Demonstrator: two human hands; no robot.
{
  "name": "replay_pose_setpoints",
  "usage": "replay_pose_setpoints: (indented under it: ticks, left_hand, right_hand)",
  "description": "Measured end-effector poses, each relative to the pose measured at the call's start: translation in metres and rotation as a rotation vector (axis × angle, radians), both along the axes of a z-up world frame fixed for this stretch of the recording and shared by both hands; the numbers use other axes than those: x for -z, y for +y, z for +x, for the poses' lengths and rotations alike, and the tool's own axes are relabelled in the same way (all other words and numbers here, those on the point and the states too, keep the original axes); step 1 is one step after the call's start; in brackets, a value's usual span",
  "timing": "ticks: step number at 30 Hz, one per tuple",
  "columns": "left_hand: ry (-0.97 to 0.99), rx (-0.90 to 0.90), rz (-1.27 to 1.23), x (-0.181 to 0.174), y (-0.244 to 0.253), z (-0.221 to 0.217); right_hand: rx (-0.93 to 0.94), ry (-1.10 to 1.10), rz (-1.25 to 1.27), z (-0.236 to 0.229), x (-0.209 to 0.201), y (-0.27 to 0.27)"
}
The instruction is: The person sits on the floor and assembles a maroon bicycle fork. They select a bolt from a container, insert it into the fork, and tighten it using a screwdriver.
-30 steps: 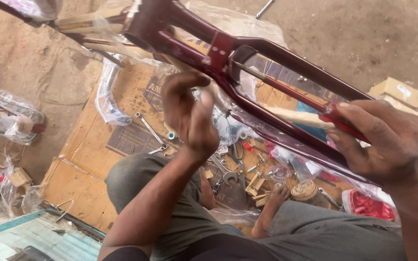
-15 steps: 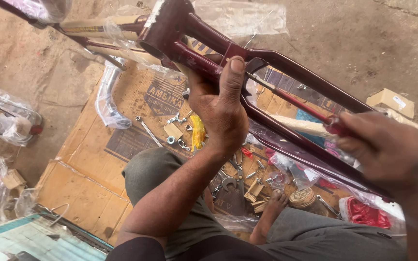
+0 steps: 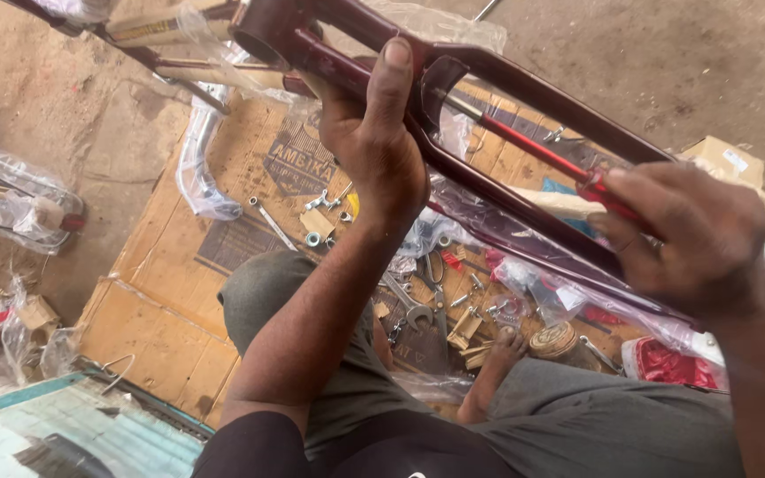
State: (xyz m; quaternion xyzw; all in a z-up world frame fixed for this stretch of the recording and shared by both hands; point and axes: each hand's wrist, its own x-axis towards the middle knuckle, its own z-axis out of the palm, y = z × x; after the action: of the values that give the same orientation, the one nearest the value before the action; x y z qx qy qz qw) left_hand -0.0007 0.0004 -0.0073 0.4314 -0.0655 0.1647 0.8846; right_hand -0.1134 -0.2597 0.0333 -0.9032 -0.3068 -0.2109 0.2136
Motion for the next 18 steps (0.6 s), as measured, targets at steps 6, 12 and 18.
replay_pose_setpoints:
  ticks: [6,12,18]
  left_hand:
    - [-0.053,-0.040,0.027,0.000,-0.003,0.005]
    - [-0.047,-0.044,0.012,0.003,-0.002,0.007]
    - [-0.043,0.024,-0.018,0.013,0.003,0.011]
  right_hand:
    - [0.094,1.120,0.952,0.012,0.005,-0.027]
    - [0.280,0.539,0.310,-0.001,0.007,0.001]
    - [0.218,-0.025,-0.057,0.000,0.006,0.004]
